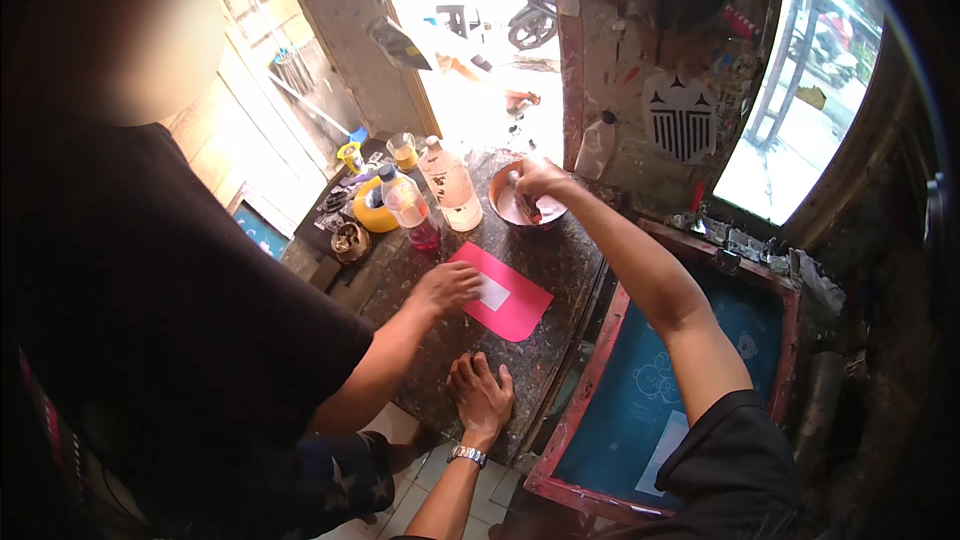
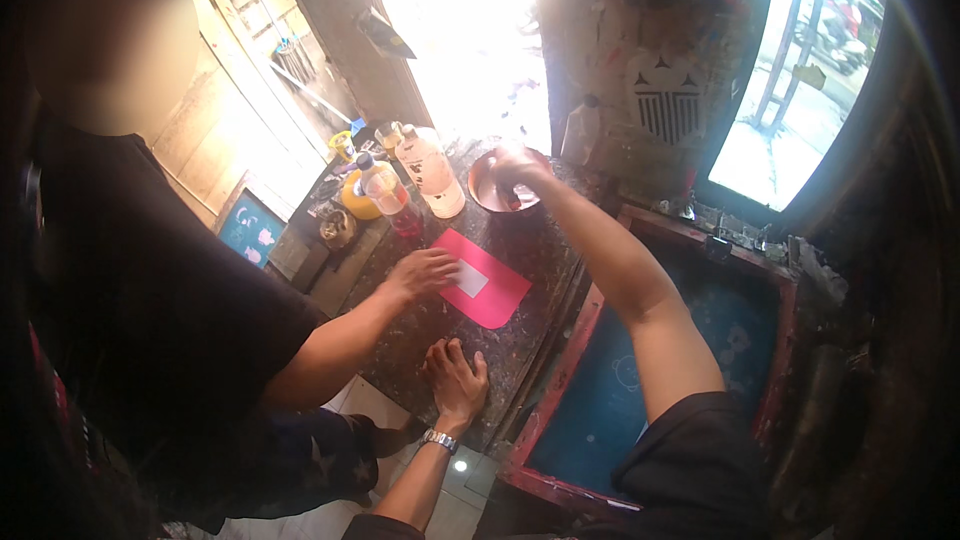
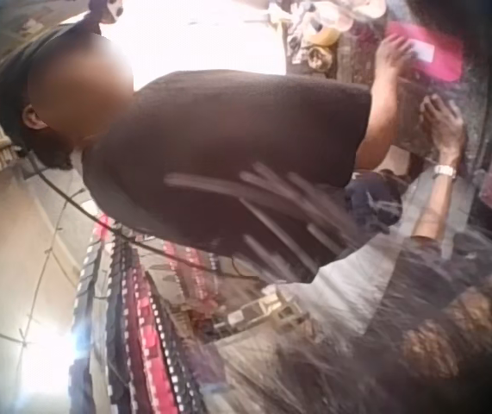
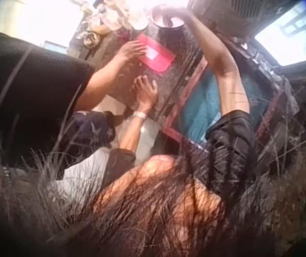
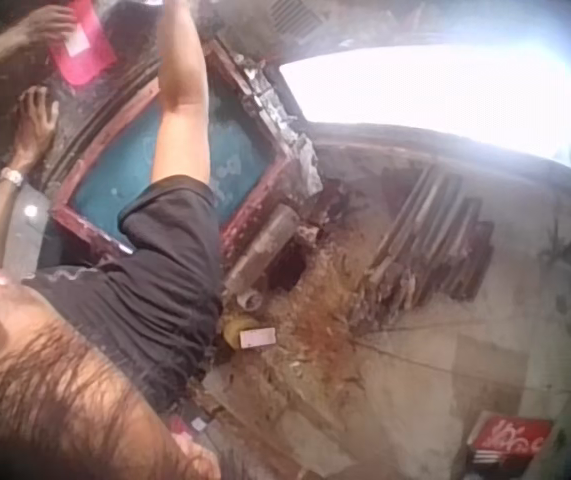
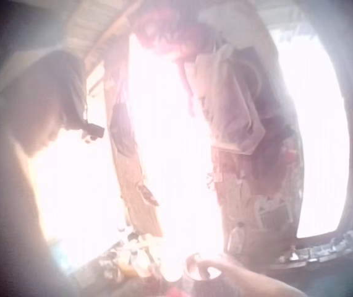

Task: The person performs screen printing by placing pink cards under a mesh screen, applying white ink with a squeegee, and lifting the screen to reveal printed cards. The person then cleans the screen with a cloth and a cleaning solution.

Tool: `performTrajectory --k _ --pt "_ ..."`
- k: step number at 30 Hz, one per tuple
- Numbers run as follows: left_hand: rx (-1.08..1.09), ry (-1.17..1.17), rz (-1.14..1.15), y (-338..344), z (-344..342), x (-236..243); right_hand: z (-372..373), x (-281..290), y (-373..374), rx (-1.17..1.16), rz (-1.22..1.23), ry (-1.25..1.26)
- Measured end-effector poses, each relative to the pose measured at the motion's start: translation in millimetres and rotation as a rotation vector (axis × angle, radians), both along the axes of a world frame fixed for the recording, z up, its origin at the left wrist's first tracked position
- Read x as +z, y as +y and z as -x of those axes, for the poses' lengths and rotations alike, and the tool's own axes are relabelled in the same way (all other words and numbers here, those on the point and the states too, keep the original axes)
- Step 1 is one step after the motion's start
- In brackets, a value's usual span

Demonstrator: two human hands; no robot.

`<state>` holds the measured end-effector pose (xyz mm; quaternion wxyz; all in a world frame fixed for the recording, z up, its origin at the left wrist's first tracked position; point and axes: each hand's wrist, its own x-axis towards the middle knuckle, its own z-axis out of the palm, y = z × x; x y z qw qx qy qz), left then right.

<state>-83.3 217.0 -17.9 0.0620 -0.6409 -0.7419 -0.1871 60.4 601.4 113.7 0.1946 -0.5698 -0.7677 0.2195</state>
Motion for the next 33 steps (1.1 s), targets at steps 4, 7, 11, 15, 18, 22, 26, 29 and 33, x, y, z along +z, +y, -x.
performTrajectory --k 4,7,11,15,18,22,26,29,33 --pt "0.008 -0.007 0.008 1 -1 1 15 -3 -1 0.218 0.033 -0.023" --pt "0.008 0.015 0.009 1 -1 1 11 -8 2 0.226 0.163 -0.026" --pt "0.004 0.061 0.009 1 0 0 -6 -26 12 0.252 -0.143 -0.309" --pt "-0.007 0.046 -0.004 0 1 0 -12 -49 20 0.357 0.007 -0.424" --pt "-0.003 0.035 0.014 -1 0 -1 -12 -64 26 0.36 0.057 -0.462" --pt "0.008 0.036 0.012 0 0 -3 -18 -81 35 0.31 0.011 -0.46" --pt "-0.012 -0.037 0.008 0 2 -4 -27 -90 43 0.183 -0.109 -0.347" --pt "-0.008 -0.023 0.002 0 2 -5 -29 -91 42 0.165 -0.144 -0.314" --pt "0.0 -0.01 -0.01 1 0 -4 -26 -83 37 0.24 -0.082 -0.192"
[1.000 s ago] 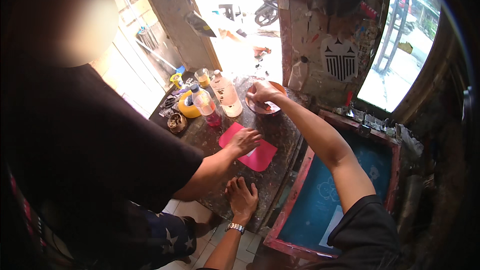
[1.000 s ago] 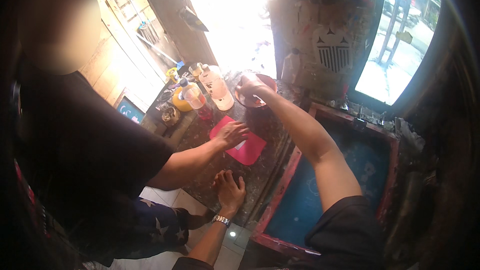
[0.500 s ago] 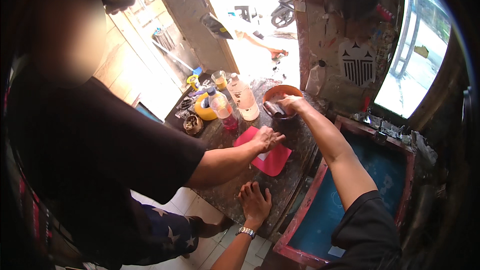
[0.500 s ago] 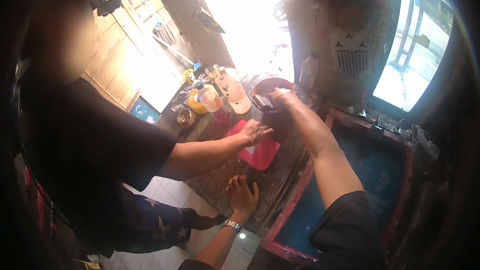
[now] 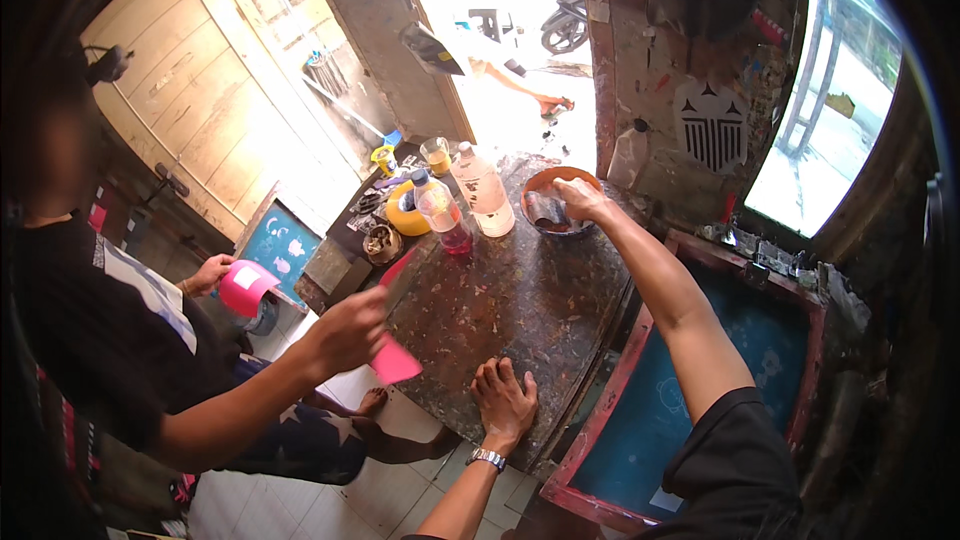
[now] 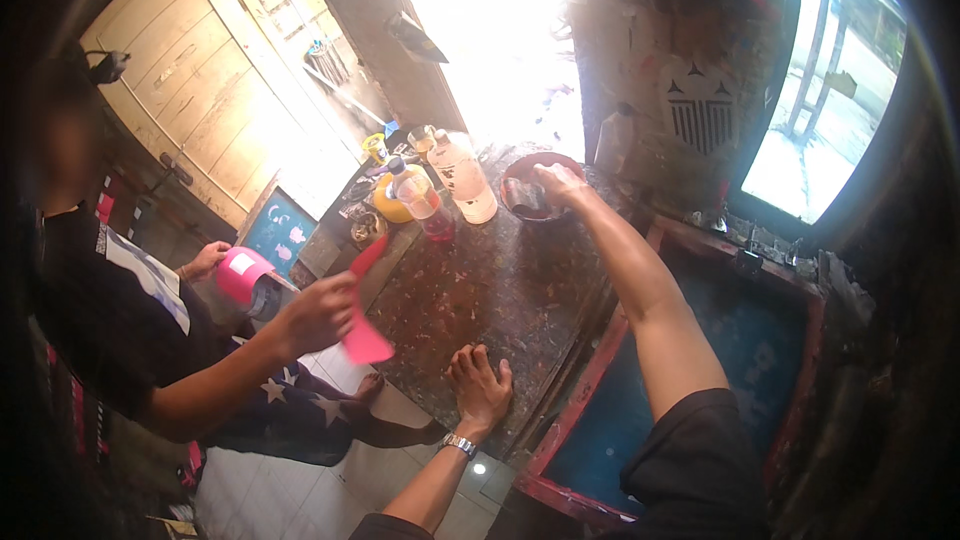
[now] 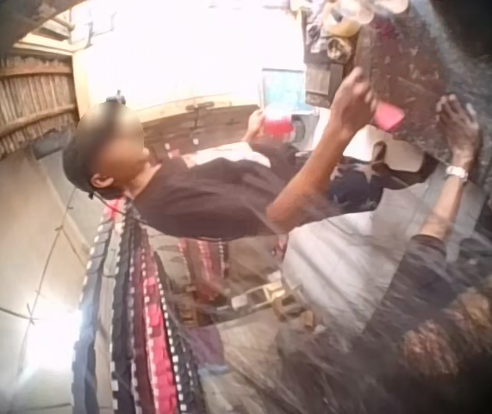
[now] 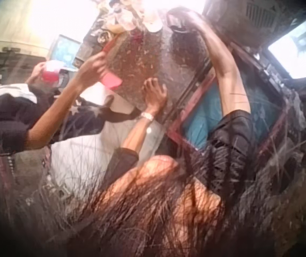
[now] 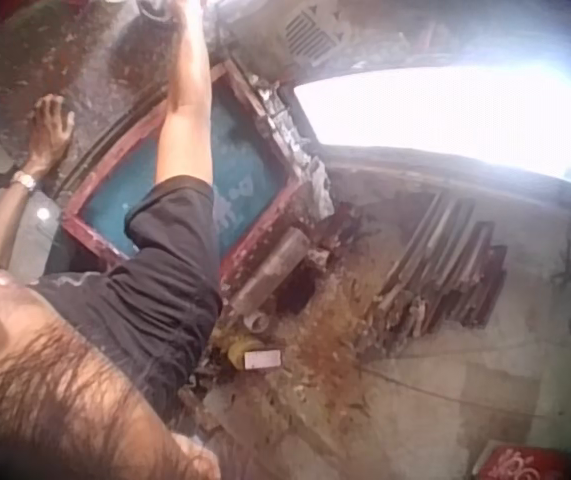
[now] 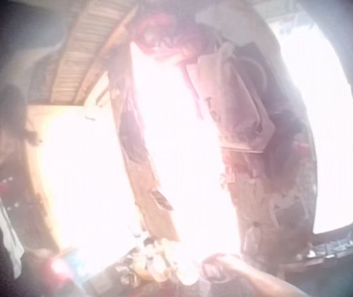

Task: The person performs screen printing by placing pink cards under a mesh screen, applying white ink with a squeegee, and lifting the screen to reveal printed cards. The person then cleans the screen with a cloth and a cleaning solution.

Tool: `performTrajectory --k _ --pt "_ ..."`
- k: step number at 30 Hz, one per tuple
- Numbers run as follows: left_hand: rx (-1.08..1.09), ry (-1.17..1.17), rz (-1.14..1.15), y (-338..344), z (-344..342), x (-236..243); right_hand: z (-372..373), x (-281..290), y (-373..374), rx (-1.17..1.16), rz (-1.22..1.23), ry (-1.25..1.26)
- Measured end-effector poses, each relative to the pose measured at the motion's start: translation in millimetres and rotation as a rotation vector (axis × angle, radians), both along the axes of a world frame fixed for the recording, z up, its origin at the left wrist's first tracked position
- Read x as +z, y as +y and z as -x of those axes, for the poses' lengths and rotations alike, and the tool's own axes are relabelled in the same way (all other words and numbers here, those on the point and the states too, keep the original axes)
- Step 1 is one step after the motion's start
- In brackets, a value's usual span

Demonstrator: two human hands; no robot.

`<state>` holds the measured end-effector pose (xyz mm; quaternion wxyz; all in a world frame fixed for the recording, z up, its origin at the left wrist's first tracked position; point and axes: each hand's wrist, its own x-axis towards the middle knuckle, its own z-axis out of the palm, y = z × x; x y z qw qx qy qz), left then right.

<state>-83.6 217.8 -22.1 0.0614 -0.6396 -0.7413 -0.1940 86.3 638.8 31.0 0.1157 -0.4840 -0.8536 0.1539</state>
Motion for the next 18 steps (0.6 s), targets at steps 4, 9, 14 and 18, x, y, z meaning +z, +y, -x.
performTrajectory --k 4,9,14,18 --pt "0.004 -0.031 0.004 -1 -1 1 4 10 -5 -0.035 0.035 -0.122" --pt "-0.004 -0.034 0.025 -1 0 0 6 7 2 0.1 -0.033 -0.549" --pt "-0.008 -0.01 0.019 0 1 1 3 -4 8 0.125 -0.049 -0.525" --pt "-0.01 -0.015 0.022 0 2 2 1 4 7 0.131 -0.075 -0.48"
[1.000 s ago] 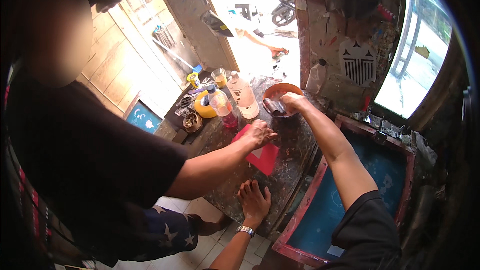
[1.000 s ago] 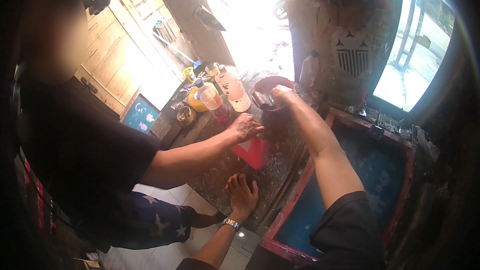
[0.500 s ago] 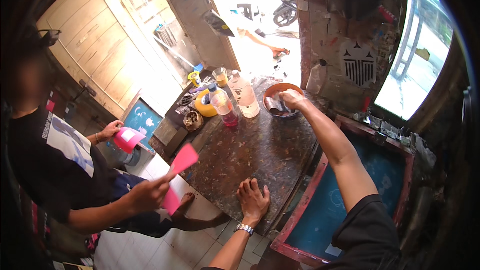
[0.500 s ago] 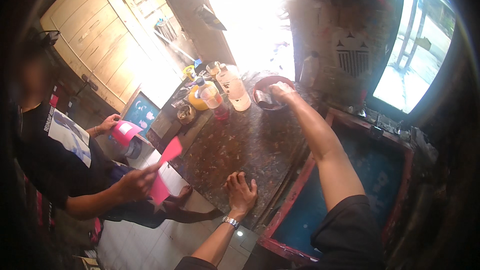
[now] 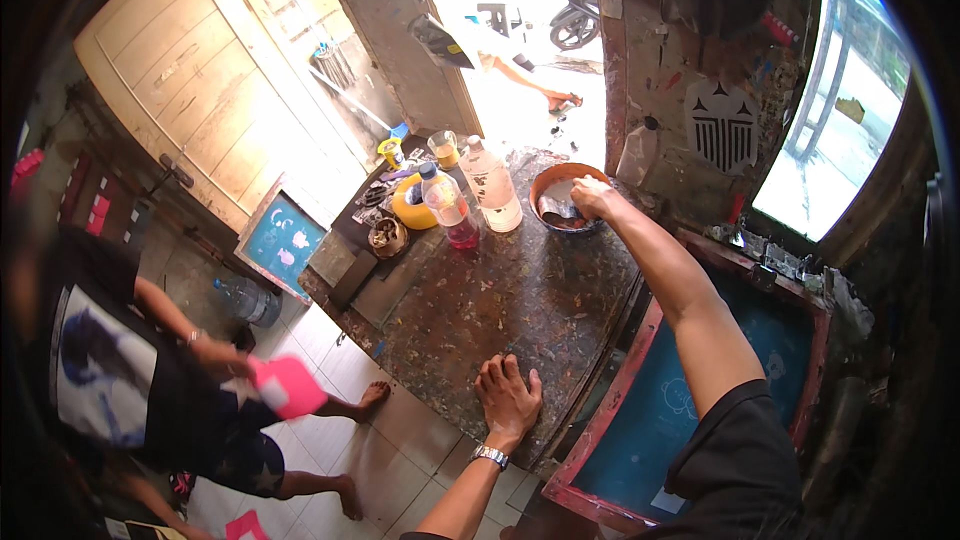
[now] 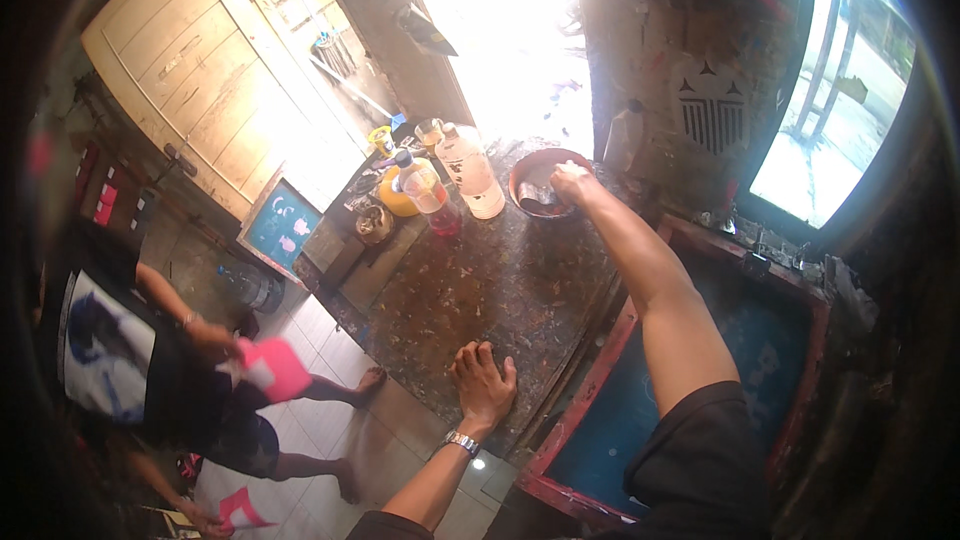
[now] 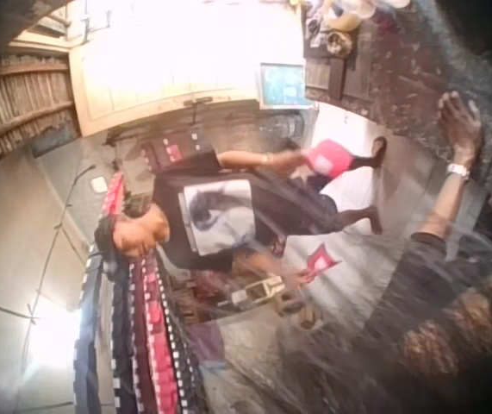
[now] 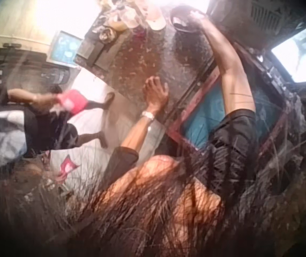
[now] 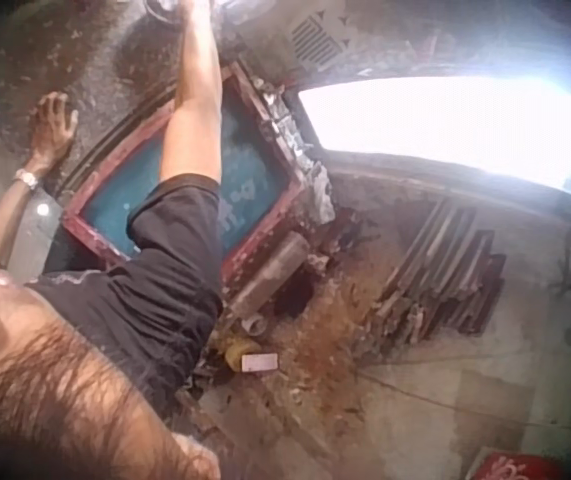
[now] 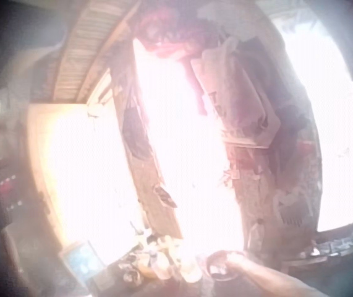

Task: The person performs screen printing by placing pink cards under a mesh screen, applying white ink with a squeegee, and lifting the screen to reveal printed cards. The person then cleans the screen with a cloth and a cleaning solution.

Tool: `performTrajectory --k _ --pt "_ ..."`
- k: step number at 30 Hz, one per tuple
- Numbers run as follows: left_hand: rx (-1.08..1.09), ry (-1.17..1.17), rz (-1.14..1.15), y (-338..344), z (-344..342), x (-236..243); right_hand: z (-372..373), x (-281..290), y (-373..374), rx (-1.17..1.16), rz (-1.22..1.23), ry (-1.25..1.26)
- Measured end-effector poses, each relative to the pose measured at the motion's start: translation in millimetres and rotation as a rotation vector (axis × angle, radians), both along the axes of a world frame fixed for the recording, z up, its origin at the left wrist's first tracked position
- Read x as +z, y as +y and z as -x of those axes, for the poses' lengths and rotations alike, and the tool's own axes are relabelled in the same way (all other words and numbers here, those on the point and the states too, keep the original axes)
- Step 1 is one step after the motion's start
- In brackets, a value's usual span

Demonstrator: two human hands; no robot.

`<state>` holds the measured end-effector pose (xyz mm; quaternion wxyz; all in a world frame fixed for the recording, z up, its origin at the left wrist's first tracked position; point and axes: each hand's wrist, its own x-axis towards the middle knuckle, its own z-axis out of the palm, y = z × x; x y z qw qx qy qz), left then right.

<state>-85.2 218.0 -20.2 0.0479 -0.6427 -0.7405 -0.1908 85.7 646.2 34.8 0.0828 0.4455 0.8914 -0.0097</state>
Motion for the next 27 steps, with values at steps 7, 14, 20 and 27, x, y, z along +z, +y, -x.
performTrajectory --k 7,14,20,27 --pt "0.009 0.005 -0.002 -1 -2 -1 6 45 -2 -0.102 0.556 -0.021" --pt "0.009 0.013 0.004 0 0 -2 1 39 -13 -0.283 0.527 0.306" --pt "0.016 0.013 -0.001 0 -1 -4 13 20 -10 -0.338 0.407 0.477" --pt "0.034 0.031 0.013 0 -1 -4 23 2 -12 -0.343 0.275 0.141"
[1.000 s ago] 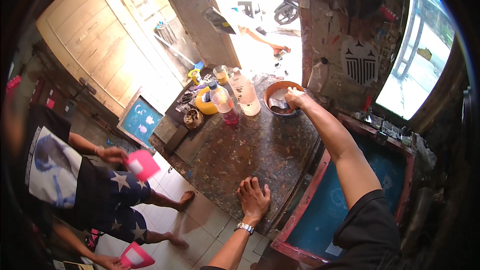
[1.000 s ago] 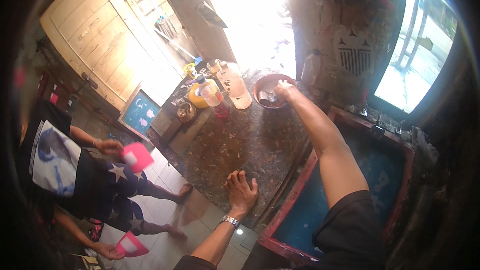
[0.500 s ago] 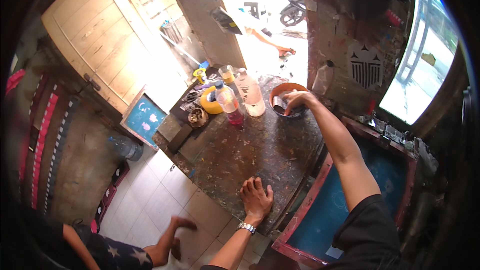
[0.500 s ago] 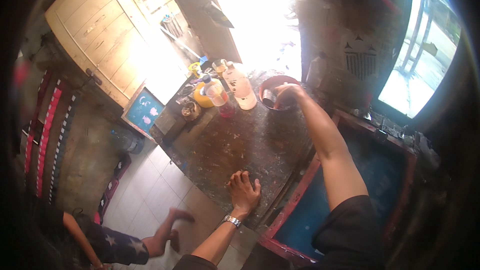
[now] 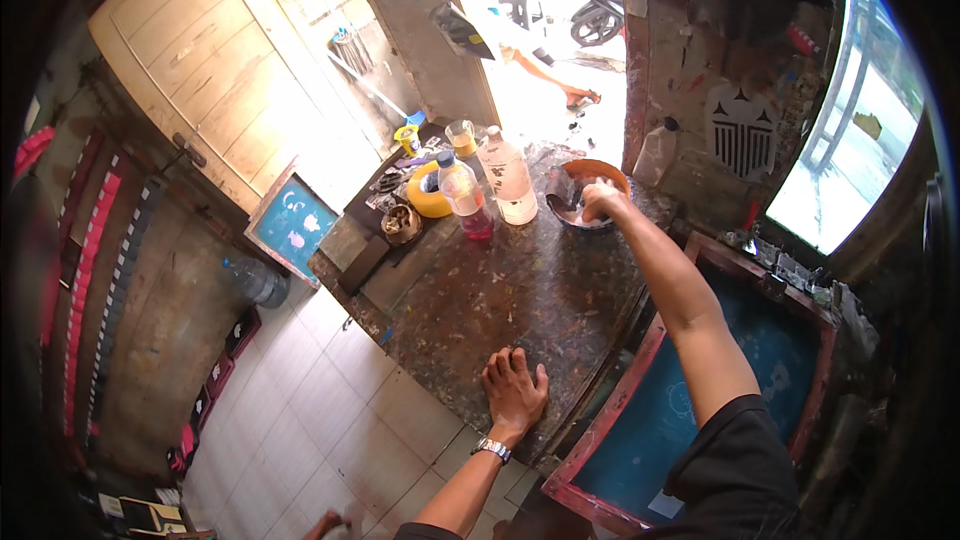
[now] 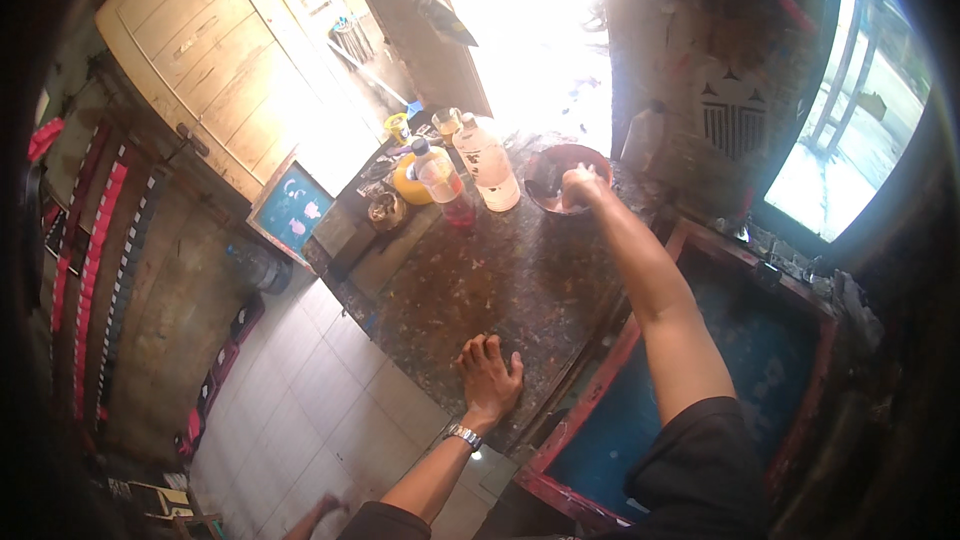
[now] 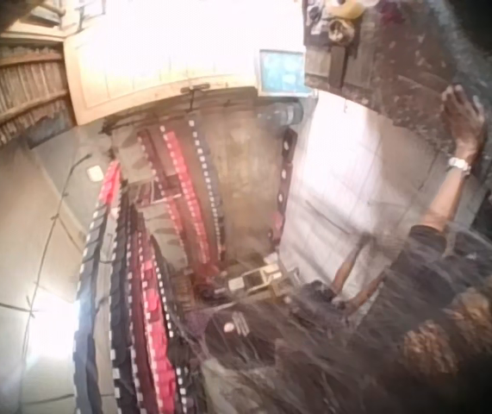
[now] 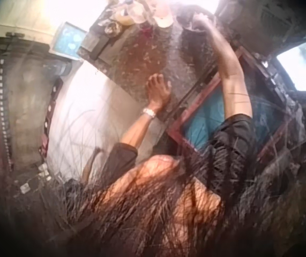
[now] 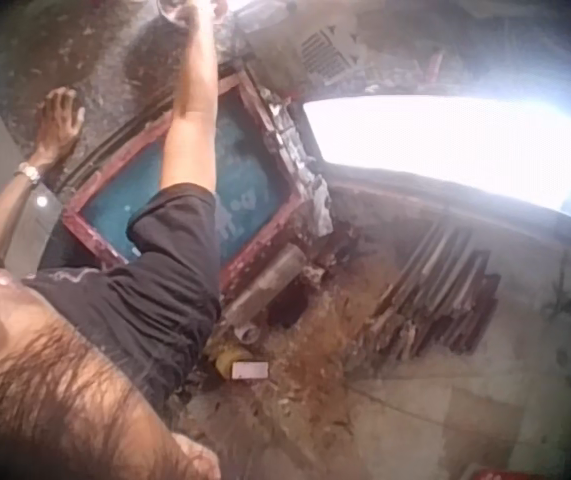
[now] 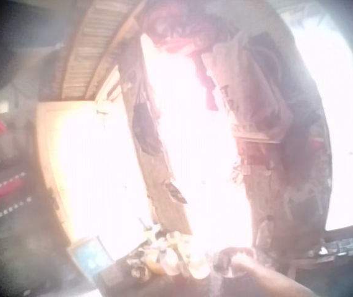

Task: The person performs screen printing by placing pink cards under a mesh screen, applying white ink with a squeegee, and lifting the screen to reveal printed cards. The person then cleans the screen with a cloth and a cleaning solution.

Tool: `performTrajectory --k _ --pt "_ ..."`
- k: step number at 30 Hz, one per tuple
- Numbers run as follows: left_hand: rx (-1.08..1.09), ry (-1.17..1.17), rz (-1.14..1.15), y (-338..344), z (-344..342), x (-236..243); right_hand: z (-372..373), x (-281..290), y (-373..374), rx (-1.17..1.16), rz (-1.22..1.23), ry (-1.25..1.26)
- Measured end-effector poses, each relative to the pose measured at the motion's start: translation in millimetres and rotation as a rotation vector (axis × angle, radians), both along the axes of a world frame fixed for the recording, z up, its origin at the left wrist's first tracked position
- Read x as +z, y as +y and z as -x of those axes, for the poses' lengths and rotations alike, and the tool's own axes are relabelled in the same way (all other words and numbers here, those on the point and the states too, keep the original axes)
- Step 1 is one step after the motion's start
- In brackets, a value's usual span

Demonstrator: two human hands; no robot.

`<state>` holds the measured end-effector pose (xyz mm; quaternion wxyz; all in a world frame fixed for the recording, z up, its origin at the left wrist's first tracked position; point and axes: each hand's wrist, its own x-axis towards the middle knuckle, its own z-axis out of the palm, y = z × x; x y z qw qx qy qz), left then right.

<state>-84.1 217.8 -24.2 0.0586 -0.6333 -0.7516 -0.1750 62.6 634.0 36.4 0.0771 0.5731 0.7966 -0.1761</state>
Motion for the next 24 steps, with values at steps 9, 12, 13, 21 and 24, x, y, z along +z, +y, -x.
performTrajectory --k 9,12,13,21,24 --pt "-0.024 -0.085 -0.022 0 -1 3 -9 -11 1 0.161 -0.134 0.04" --pt "-0.022 -0.063 -0.014 -1 0 4 -10 -11 5 0.182 -0.162 0.03" --pt "-0.021 -0.061 -0.019 -1 0 4 -11 -13 7 0.203 -0.178 0.037" --pt "-0.012 -0.05 -0.036 -1 -1 4 -16 -30 14 0.231 -0.615 -0.085" --pt "-0.007 -0.044 -0.048 -1 -2 4 -15 -27 7 0.237 -0.474 -0.05"
